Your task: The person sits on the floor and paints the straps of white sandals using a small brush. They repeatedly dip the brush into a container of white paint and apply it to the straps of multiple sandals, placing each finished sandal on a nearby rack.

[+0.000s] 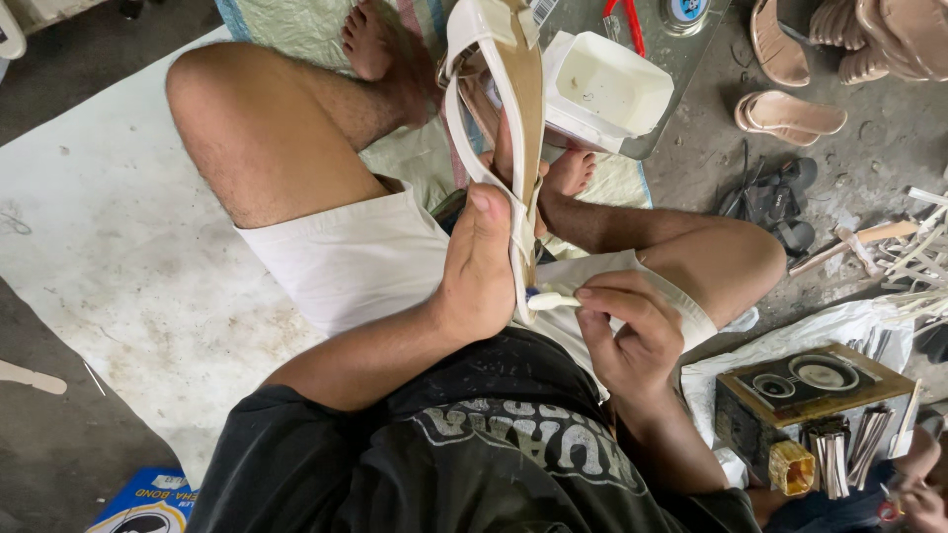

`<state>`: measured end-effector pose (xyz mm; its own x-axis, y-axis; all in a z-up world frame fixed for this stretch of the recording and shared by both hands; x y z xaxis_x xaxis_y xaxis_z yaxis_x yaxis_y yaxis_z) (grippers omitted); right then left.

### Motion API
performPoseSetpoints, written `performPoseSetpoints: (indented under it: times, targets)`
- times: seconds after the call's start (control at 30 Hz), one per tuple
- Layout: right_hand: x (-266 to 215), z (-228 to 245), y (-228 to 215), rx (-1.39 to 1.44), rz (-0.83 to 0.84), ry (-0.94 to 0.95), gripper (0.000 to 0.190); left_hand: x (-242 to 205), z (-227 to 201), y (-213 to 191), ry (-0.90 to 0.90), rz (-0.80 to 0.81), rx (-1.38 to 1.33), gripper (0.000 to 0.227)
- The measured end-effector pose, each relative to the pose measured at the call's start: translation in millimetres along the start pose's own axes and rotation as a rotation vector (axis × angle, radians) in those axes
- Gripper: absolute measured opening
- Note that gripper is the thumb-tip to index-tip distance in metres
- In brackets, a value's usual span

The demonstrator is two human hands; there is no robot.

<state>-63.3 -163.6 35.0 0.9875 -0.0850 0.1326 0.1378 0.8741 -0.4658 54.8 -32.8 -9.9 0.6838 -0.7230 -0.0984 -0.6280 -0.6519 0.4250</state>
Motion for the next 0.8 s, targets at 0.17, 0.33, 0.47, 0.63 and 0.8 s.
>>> performPoseSetpoints:
  times: [0.17,0.33,0.47,0.63,0.8]
  targets:
    - [-2.5,-6.1,-2.9,0.042,-0.082,0.038,0.017,2.7,3.0,5.4,-0.043,0.053,0.010,0.100]
    - [-2.3,-12.7,5.1,0.020,-0.043,-0.006,0.015,3.6,-8.5,10.3,0.026,0.038,0.040,0.098]
    - [-8.6,-14.1,6.2,0.140,0.016,0.003,0.014,-1.0,2.6,4.1,-0.065,-0.055,-0.189,0.095]
    - [-3.1,0.8,1.5,0.141,-0.015,0.007,0.044,5.0,20.3,0.8,-0.120,-0.096,-0.278,0.093]
    - [22.3,5.3,5.7,-0.220,-0.151,-0.379,0.032,20.4,21.3,2.8,-0.138,0.043,-0.307,0.086]
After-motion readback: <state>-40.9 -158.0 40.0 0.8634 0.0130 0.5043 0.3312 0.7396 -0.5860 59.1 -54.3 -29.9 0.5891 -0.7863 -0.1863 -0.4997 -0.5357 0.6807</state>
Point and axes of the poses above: each hand's wrist, its own x-axis towards the middle knuckle, its own y-axis out of the palm, z = x × y, the point moved 5 cm from there along x, towards the middle knuckle, and after that the axes turned 11 degrees about z, right-handed, at the moved point
